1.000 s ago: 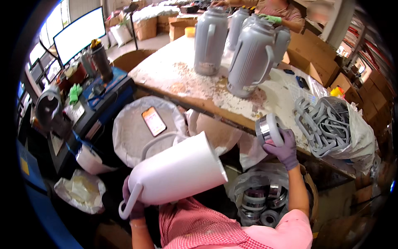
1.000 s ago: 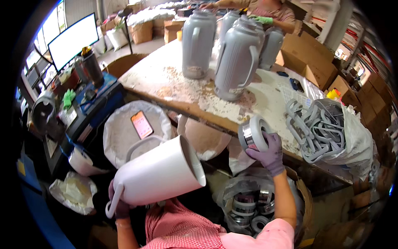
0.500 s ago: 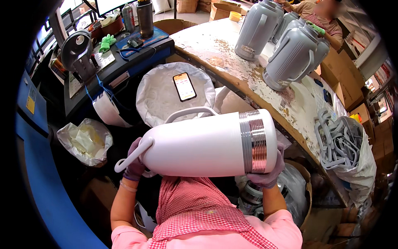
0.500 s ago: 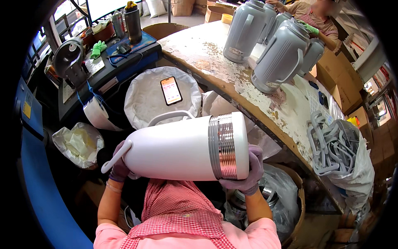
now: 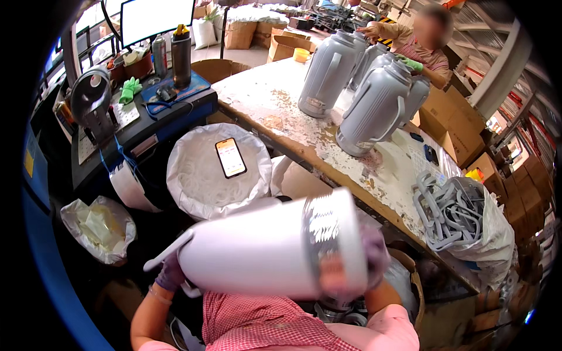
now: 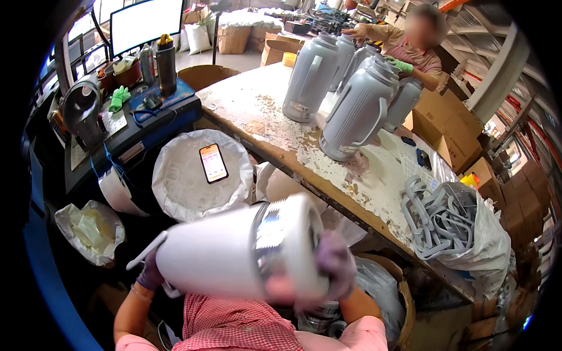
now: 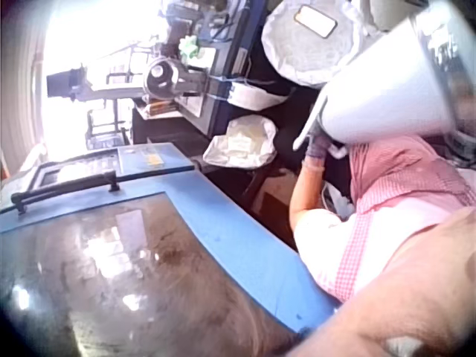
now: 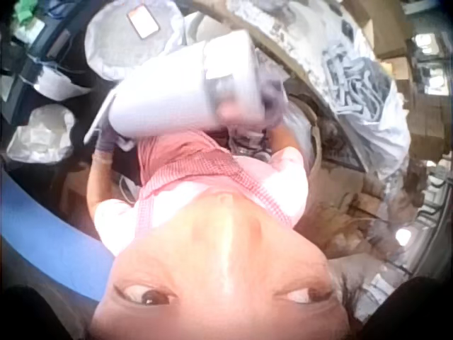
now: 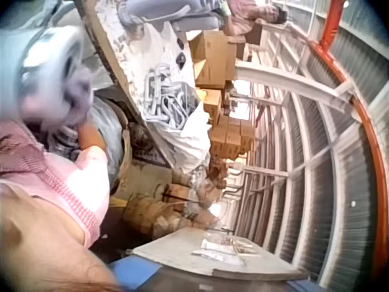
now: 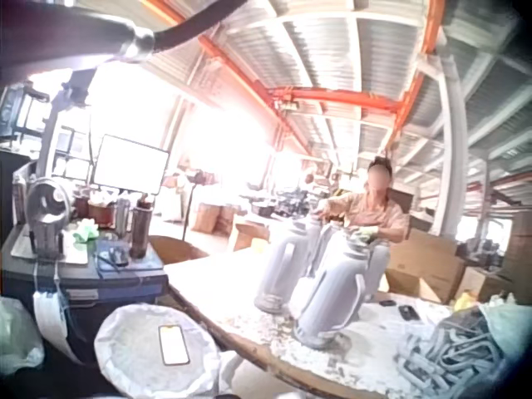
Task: The person assembles white thermos flasks by hand. They pick up a flask body, insert a metal ring into the opening, attach a handle, and place the completed unit on a table. The process is repeated for multiple units throughout the clip.
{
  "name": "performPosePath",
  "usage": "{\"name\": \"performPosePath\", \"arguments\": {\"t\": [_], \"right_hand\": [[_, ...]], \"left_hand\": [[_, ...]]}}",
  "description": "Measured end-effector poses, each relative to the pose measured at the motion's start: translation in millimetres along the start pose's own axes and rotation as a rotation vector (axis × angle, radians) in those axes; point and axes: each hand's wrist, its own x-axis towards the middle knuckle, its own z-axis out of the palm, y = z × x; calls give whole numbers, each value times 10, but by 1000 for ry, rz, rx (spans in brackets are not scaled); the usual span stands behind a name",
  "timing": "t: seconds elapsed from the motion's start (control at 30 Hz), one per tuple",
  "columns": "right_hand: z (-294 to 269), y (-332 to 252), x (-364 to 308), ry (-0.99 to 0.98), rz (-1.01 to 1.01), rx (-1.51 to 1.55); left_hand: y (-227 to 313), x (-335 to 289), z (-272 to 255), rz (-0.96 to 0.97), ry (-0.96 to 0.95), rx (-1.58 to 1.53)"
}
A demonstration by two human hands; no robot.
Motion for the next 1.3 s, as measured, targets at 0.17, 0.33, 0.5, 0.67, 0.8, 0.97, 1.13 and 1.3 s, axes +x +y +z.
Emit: {"name": "performPosePath", "arguments": {"t": [0.17,0.33,0.5,0.67,0.8,0.97,1.13,1.3], "right_hand": [[238,589,-48,200,1343,925],[135,-20,345,-418,177,202],[428,390,3,-360,29,281],[1018,566,-113,68,920,779],[1573,1004,-610,-556,1514,923],[1718,910,-495,-1134,917,241],[1040,303,160,-589,543,1207],[814,-73,-81,-237,652,816]], "left_hand": [[1047,156,607,1084,330,560],[1252,-20,-287,652,459,1095],[928,115,-177,823,431,1132],[1473,159,413,1347,570,556],[2342,-2,1033,1402,-175,727],[2481,97,1396,1242,-97,720],[2154,149,1277,907,77,450],[1710,561,865,763,38,-474]]}}
